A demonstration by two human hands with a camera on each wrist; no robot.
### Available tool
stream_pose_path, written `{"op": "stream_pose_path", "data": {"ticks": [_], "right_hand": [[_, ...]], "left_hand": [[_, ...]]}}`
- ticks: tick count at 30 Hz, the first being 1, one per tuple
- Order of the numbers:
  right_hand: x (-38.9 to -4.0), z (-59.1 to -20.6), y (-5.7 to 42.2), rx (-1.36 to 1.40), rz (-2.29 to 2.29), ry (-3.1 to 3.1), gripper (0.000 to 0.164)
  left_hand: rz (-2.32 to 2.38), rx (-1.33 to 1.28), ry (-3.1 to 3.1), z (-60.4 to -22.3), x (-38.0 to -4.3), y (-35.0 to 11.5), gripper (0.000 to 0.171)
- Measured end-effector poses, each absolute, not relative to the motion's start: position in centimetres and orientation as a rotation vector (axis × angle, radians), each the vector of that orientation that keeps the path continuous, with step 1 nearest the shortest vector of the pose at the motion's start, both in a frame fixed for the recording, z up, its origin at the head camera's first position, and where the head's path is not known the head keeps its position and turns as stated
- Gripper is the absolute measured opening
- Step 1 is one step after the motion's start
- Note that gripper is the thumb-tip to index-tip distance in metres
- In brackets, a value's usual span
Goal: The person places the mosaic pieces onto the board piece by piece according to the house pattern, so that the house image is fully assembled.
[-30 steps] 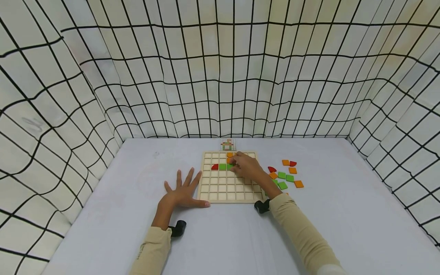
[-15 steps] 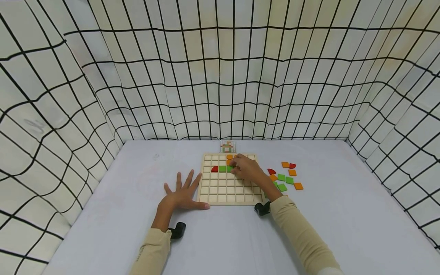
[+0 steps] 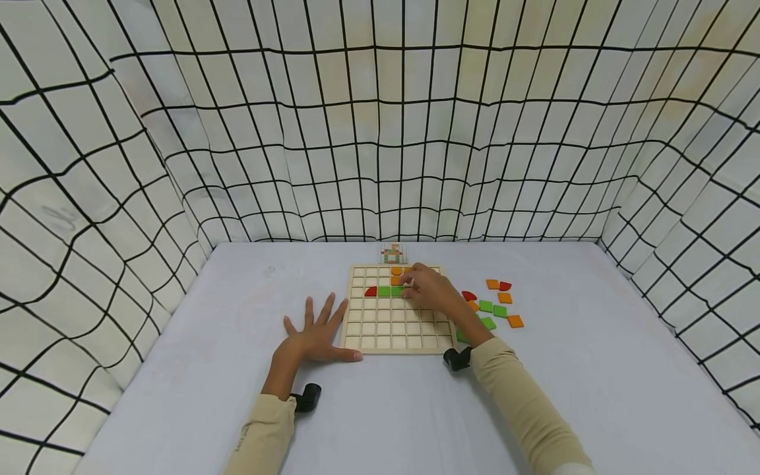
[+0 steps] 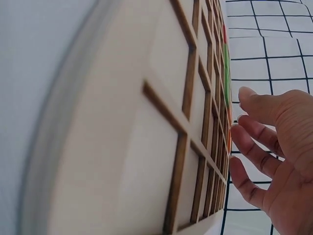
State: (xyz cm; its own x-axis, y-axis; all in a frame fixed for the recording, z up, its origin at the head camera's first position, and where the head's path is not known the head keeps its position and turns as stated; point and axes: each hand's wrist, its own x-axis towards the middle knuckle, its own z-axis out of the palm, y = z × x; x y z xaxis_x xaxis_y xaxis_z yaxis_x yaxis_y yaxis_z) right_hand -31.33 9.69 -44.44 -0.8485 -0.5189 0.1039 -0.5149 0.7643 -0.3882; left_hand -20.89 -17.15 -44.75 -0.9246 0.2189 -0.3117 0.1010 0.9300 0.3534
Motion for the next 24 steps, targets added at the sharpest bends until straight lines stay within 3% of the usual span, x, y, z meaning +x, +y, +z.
{"op": "stream_pose_path", "data": {"ticks": [24], "right_hand": [[-31.6,-43.9,15.8,-0.68,-0.745,2.942,0.02]], "left_hand": [[0.469,0.249,2.755,-44.7,-20.9,-17.2,0.121]]}}
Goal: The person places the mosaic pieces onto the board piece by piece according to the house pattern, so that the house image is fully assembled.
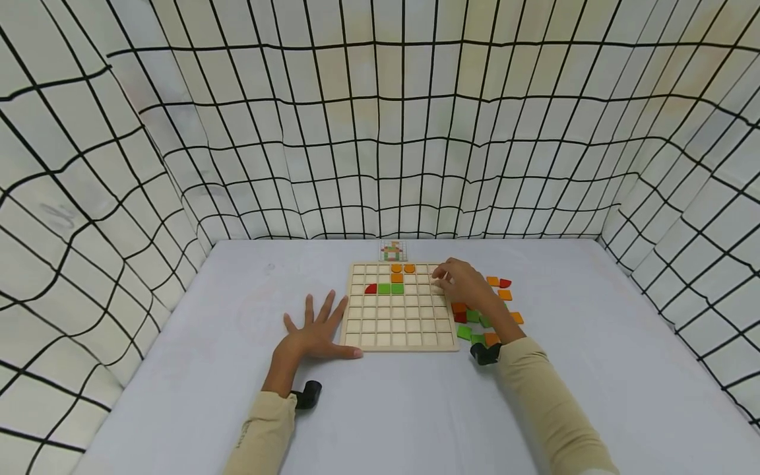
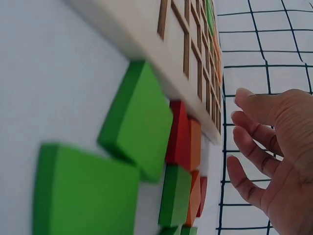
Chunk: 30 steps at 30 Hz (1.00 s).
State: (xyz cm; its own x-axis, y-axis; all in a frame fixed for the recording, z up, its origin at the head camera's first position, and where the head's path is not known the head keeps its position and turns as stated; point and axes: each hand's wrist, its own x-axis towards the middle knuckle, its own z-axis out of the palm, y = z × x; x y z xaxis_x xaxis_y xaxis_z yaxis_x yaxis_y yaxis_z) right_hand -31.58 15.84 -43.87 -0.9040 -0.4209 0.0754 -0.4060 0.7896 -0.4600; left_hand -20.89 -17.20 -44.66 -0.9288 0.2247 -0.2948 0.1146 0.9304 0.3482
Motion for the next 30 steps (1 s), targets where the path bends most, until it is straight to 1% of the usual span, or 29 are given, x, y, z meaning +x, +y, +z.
{"op": "stream_pose_path", "data": {"ticks": [8,18,26,30], "right_hand": [[-31.9,-44.3,18.2,-0.65,-0.758,2.961,0.018],[-31.5,-44.8,20.2,-0.472,-0.796,2.914,0.018],[-31.5,-45.4,21.3,-0.533,-0.776,2.922,0.015],[-31.4,-45.5,21.7,-0.526,-0.735,2.931,0.017]], "left_hand": [[0.472,0.241,2.749,-44.7,-20.9,-17.1,0.121],[0.468,0.233,2.755,-44.7,-20.9,-17.1,0.12],[0.463,0.226,2.755,-44.9,-21.0,-17.2,0.121],[0.468,0.231,2.754,-44.9,-21.0,-17.1,0.121]]}}
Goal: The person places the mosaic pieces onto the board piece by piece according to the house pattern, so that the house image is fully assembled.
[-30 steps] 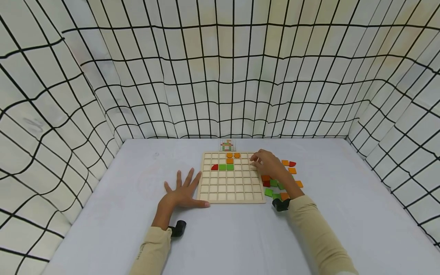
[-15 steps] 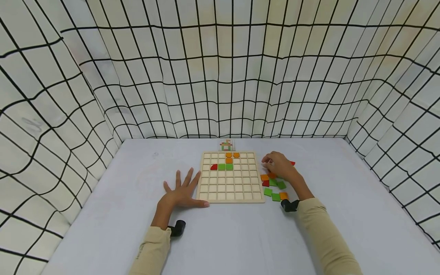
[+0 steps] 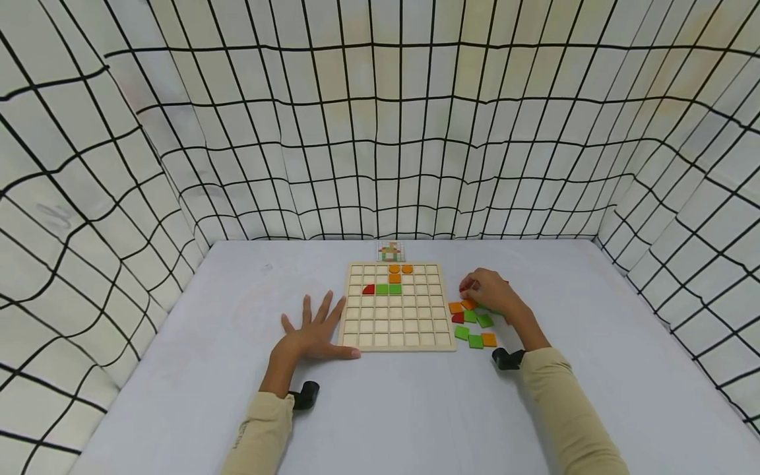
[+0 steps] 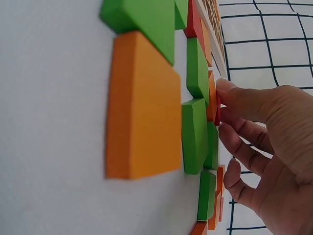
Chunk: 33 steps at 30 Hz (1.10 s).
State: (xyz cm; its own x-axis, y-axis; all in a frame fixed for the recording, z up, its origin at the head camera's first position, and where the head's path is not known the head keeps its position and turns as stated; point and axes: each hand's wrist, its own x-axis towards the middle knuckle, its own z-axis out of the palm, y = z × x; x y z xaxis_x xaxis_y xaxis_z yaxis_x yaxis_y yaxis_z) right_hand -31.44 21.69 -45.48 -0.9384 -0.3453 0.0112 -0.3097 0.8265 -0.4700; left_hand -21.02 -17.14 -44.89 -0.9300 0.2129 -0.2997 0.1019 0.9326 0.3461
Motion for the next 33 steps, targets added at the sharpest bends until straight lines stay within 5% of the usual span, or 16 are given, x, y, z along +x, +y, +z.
{"op": "stream_pose_path", "data": {"ticks": [33], "right_hand": [[-31.63,-45.34,21.81,-0.471,-0.746,2.927,0.025]], "left_hand": [[0.473,0.241,2.757,-44.83,-21.05,-17.12,0.121]]}}
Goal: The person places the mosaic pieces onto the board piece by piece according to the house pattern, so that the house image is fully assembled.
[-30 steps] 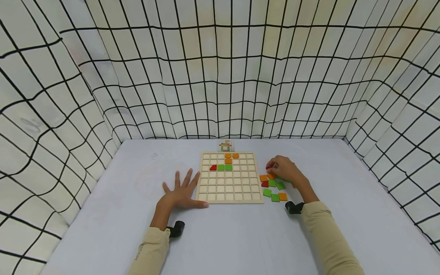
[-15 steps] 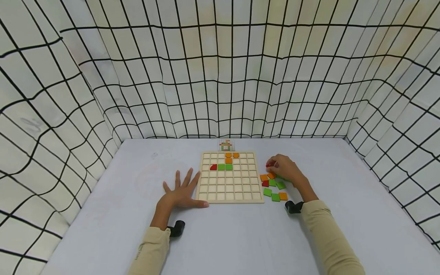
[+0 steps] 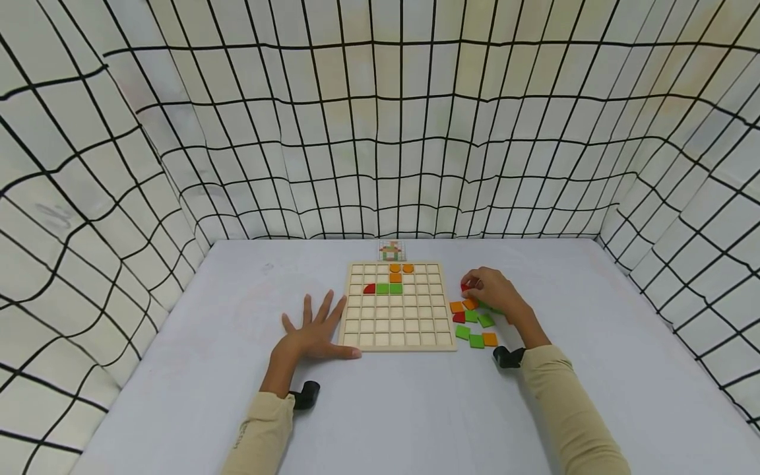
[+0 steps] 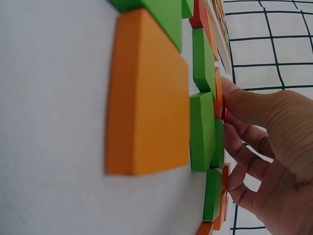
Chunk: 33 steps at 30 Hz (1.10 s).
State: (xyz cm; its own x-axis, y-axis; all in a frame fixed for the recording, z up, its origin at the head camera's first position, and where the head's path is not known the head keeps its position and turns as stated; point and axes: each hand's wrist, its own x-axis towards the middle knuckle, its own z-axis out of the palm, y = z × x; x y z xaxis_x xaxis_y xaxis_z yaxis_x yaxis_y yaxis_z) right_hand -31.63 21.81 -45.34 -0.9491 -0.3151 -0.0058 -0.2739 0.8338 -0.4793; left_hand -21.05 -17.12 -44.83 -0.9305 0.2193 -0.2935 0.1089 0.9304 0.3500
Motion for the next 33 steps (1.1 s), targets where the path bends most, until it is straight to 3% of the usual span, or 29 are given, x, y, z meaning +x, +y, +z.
{"op": "stream_pose_path", "data": {"ticks": [33], "right_hand": [[-31.74,-45.62,21.5,-0.474,-0.749,2.95,0.03]], "left_hand": [[0.486,0.252,2.765,-45.3,-21.24,-17.3,0.122]]}}
